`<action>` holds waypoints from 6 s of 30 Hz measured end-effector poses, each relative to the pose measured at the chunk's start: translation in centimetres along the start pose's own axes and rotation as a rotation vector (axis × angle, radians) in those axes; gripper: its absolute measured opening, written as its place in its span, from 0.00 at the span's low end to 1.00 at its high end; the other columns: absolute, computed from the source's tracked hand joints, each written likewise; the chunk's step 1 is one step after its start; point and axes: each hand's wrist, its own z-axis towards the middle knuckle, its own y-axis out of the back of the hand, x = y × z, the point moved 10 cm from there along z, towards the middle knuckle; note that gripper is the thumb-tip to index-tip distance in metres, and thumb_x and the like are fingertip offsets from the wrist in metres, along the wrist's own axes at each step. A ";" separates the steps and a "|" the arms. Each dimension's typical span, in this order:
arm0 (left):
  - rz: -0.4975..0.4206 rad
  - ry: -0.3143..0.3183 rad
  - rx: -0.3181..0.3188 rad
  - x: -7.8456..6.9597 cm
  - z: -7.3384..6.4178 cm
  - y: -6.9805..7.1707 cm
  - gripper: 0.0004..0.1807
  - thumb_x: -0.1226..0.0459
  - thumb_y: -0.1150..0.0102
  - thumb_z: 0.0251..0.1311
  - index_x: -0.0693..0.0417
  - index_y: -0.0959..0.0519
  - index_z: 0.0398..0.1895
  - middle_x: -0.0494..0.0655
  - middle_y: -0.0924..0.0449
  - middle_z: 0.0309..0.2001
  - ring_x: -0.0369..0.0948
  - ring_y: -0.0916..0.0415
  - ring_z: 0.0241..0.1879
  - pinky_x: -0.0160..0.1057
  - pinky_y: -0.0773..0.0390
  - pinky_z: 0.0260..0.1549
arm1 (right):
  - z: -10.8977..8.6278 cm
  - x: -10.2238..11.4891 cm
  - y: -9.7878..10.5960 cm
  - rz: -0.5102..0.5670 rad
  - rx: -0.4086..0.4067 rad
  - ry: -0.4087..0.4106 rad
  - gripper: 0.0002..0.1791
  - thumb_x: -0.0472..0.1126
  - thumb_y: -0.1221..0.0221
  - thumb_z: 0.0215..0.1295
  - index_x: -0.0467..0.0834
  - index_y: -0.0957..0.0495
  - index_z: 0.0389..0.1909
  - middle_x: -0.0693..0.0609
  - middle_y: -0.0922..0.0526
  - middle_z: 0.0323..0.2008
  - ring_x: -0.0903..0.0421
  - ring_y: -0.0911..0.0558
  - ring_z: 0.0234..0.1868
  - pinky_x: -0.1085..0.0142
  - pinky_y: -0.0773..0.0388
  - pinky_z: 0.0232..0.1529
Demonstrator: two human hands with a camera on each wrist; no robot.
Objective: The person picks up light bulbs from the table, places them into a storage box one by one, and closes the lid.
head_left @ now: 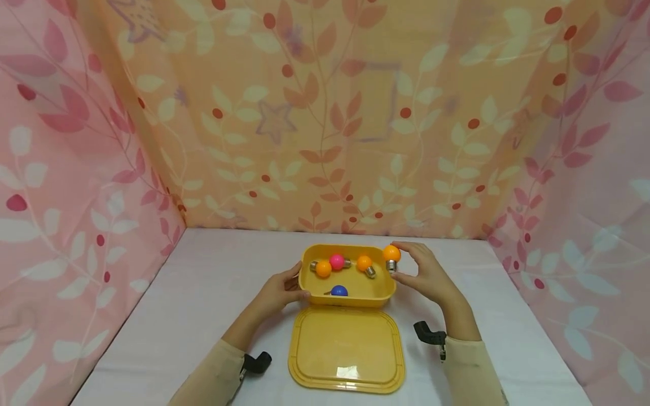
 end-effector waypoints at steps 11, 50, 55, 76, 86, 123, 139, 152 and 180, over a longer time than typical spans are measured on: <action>0.018 0.002 -0.004 0.3 0.2 0.1 0.49 0.60 0.27 0.61 0.52 0.44 0.81 0.50 0.42 0.79 0.49 0.30 0.71 0.39 0.24 0.63 | 1.9 3.5 -1.2 0.044 0.137 0.040 0.39 0.44 0.25 0.59 0.54 0.29 0.71 0.51 0.28 0.70 0.44 0.34 0.73 0.33 0.39 0.72; 0.025 -0.002 -0.015 0.5 -0.3 0.2 0.50 0.59 0.26 0.60 0.51 0.44 0.81 0.50 0.43 0.80 0.49 0.31 0.72 0.38 0.24 0.62 | 6.8 1.9 -9.9 -0.054 0.627 -0.023 0.32 0.45 0.26 0.59 0.51 0.22 0.65 0.52 0.22 0.64 0.47 0.25 0.66 0.45 0.32 0.73; 0.034 -0.004 -0.019 0.4 -0.3 0.4 0.50 0.59 0.26 0.60 0.50 0.44 0.81 0.51 0.41 0.79 0.49 0.30 0.71 0.38 0.23 0.61 | 6.9 1.1 -11.3 -0.058 0.659 -0.058 0.34 0.42 0.25 0.58 0.52 0.23 0.66 0.55 0.21 0.63 0.50 0.25 0.64 0.47 0.31 0.73; -0.001 -0.015 -0.008 0.3 0.1 0.1 0.49 0.60 0.26 0.60 0.51 0.43 0.81 0.49 0.43 0.80 0.49 0.30 0.71 0.44 0.25 0.64 | 6.7 0.4 -13.2 -0.162 0.709 -0.112 0.34 0.44 0.23 0.55 0.59 0.21 0.65 0.56 0.23 0.66 0.44 0.31 0.68 0.38 0.37 0.73; 0.017 -0.016 -0.009 0.0 0.0 0.1 0.49 0.60 0.26 0.60 0.51 0.44 0.81 0.49 0.42 0.79 0.49 0.30 0.71 0.42 0.25 0.64 | 6.7 1.0 -13.4 -0.153 0.680 -0.077 0.35 0.48 0.22 0.54 0.57 0.21 0.65 0.54 0.24 0.67 0.43 0.34 0.71 0.37 0.40 0.74; 0.053 0.005 -0.032 0.3 -0.2 0.3 0.49 0.58 0.26 0.60 0.48 0.43 0.81 0.49 0.41 0.79 0.49 0.29 0.71 0.43 0.24 0.64 | 2.1 2.7 -2.8 -0.019 -0.035 0.054 0.26 0.42 0.28 0.62 0.49 0.21 0.62 0.50 0.19 0.62 0.44 0.26 0.66 0.38 0.33 0.70; 0.071 0.017 -0.023 0.0 -0.3 0.1 0.51 0.56 0.26 0.60 0.48 0.45 0.82 0.49 0.41 0.79 0.47 0.29 0.71 0.40 0.23 0.63 | 1.0 -1.4 1.9 -0.051 -0.264 -0.013 0.23 0.37 0.29 0.63 0.43 0.19 0.58 0.47 0.15 0.53 0.45 0.23 0.57 0.41 0.27 0.62; 0.041 0.013 -0.008 0.8 -0.4 -0.3 0.51 0.56 0.26 0.60 0.49 0.45 0.82 0.52 0.40 0.79 0.49 0.29 0.71 0.37 0.22 0.61 | 0.1 -9.1 -1.5 0.013 -0.231 -0.308 0.25 0.43 0.30 0.65 0.41 0.21 0.61 0.42 0.15 0.55 0.42 0.21 0.59 0.39 0.26 0.63; 0.052 -0.006 -0.008 0.3 -0.3 -0.2 0.50 0.56 0.26 0.60 0.50 0.45 0.82 0.51 0.42 0.79 0.49 0.31 0.72 0.36 0.23 0.62 | -0.1 -13.0 -5.5 -0.017 -0.208 -0.443 0.24 0.43 0.31 0.61 0.40 0.19 0.57 0.43 0.11 0.49 0.42 0.18 0.57 0.43 0.29 0.67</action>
